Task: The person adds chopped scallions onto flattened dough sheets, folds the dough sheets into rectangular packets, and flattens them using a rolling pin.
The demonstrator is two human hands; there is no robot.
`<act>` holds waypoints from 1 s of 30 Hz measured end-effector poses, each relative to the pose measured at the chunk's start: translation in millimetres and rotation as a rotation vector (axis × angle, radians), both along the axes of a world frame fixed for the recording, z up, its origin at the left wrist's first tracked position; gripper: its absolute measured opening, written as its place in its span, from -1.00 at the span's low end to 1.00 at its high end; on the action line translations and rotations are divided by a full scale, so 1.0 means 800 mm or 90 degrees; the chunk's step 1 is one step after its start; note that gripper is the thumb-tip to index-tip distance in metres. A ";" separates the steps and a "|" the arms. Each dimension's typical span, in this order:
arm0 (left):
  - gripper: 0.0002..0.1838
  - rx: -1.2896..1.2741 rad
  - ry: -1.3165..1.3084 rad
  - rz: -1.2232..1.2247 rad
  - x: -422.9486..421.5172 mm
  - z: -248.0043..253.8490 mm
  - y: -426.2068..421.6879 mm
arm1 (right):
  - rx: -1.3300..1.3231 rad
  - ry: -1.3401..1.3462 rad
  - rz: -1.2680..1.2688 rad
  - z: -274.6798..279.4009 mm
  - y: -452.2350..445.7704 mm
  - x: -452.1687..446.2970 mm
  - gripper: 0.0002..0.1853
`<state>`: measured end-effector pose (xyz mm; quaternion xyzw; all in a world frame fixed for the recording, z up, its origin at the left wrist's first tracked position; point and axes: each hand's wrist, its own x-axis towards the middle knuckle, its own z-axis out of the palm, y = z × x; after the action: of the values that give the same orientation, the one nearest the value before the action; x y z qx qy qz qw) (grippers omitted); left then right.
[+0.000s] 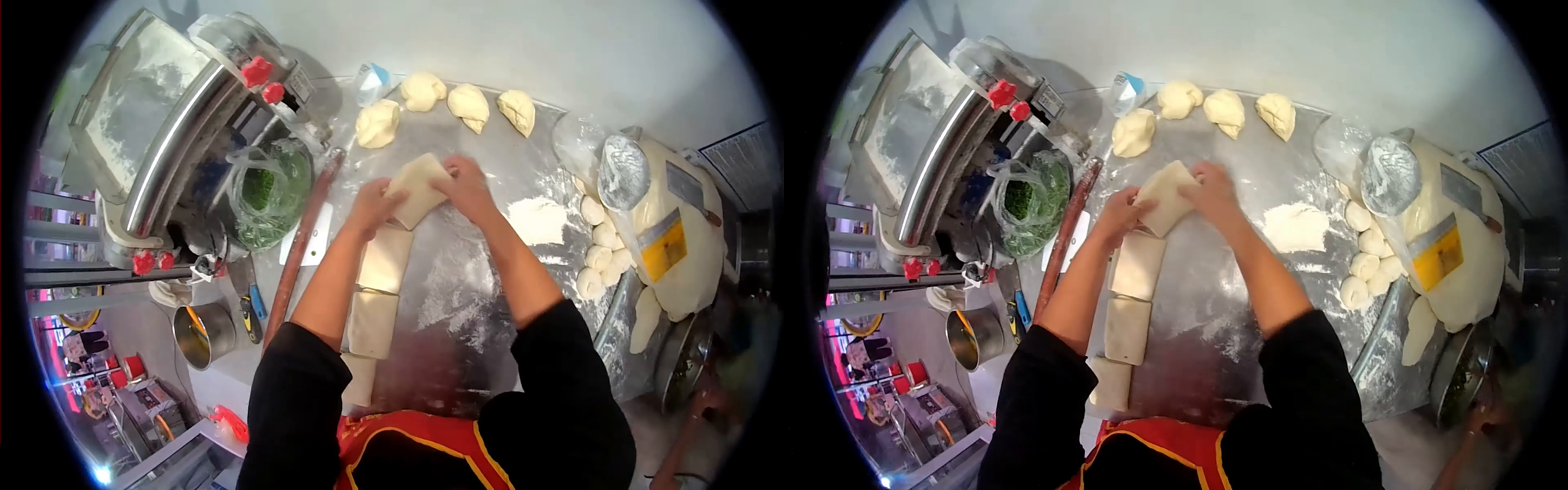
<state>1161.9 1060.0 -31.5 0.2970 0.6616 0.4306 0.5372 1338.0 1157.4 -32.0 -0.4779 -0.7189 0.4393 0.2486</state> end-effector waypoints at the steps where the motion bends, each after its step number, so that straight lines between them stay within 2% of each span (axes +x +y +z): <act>1: -0.65 0.031 -0.063 -0.036 0.004 -0.001 0.004 | -0.012 0.073 -0.040 0.016 -0.018 0.024 -0.63; 3: -0.63 0.012 0.027 -0.131 0.028 0.033 0.001 | -0.039 0.015 -0.038 0.029 -0.048 0.078 -0.68; 5: -0.60 -0.049 0.145 -0.266 0.053 0.042 -0.003 | -0.020 -0.001 -0.120 0.017 -0.089 0.116 -0.68; 6: -0.60 -0.017 0.271 -0.316 0.066 0.022 -0.014 | -0.064 -0.106 -0.091 0.025 -0.110 0.128 -0.61; 8: -0.61 0.047 0.530 -0.410 0.086 -0.030 -0.032 | 0.089 -0.014 -0.015 -0.058 -0.149 0.155 -0.53; 9: -0.61 0.005 0.497 -0.386 0.091 -0.020 -0.032 | 0.134 -0.049 0.001 -0.050 -0.149 0.154 -0.52; 11: -0.62 0.066 0.570 -0.392 0.085 -0.037 -0.016 | 0.222 -0.117 0.035 -0.023 -0.141 0.141 -0.48; 12: -0.62 0.093 0.607 -0.394 0.078 -0.042 -0.005 | 0.205 -0.087 0.015 -0.030 -0.128 0.131 -0.51; 14: -0.69 0.023 0.558 -0.278 0.062 -0.015 0.028 | 0.169 -0.027 -0.029 -0.052 -0.082 0.100 -0.53; 16: -0.71 0.217 0.570 -0.004 0.028 -0.053 0.048 | 0.005 0.095 -0.122 0.000 -0.053 0.055 -0.56; 18: -0.71 0.288 0.563 0.076 0.000 -0.013 0.024 | 0.356 0.006 -0.129 -0.007 -0.037 0.033 -0.55; 19: -0.71 0.324 0.559 0.116 -0.015 0.010 0.007 | 0.304 -0.008 -0.073 -0.009 -0.047 0.025 -0.55; 21: -0.68 0.065 0.538 -0.023 -0.041 0.037 -0.058 | 0.206 -0.038 0.042 -0.009 -0.075 0.013 -0.53; 23: -0.64 -0.081 0.550 -0.123 -0.045 0.026 -0.133 | 0.089 -0.097 0.158 -0.012 -0.103 -0.004 -0.51; 25: -0.60 -0.133 0.500 -0.106 -0.028 0.006 -0.185 | 0.027 -0.135 0.211 -0.014 -0.122 -0.025 -0.51; 27: -0.58 -0.098 0.427 -0.003 -0.014 -0.016 -0.198 | 0.022 -0.154 0.208 -0.015 -0.122 -0.044 -0.51; 30: -0.54 -0.124 0.312 0.074 0.004 -0.031 -0.194 | -0.121 -0.122 0.210 -0.035 -0.111 -0.058 -0.58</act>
<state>1164.7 904.5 -56.5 0.3012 0.8260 0.3104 0.3614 1291.5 1068.4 -60.1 -0.4142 -0.7631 0.4928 0.0575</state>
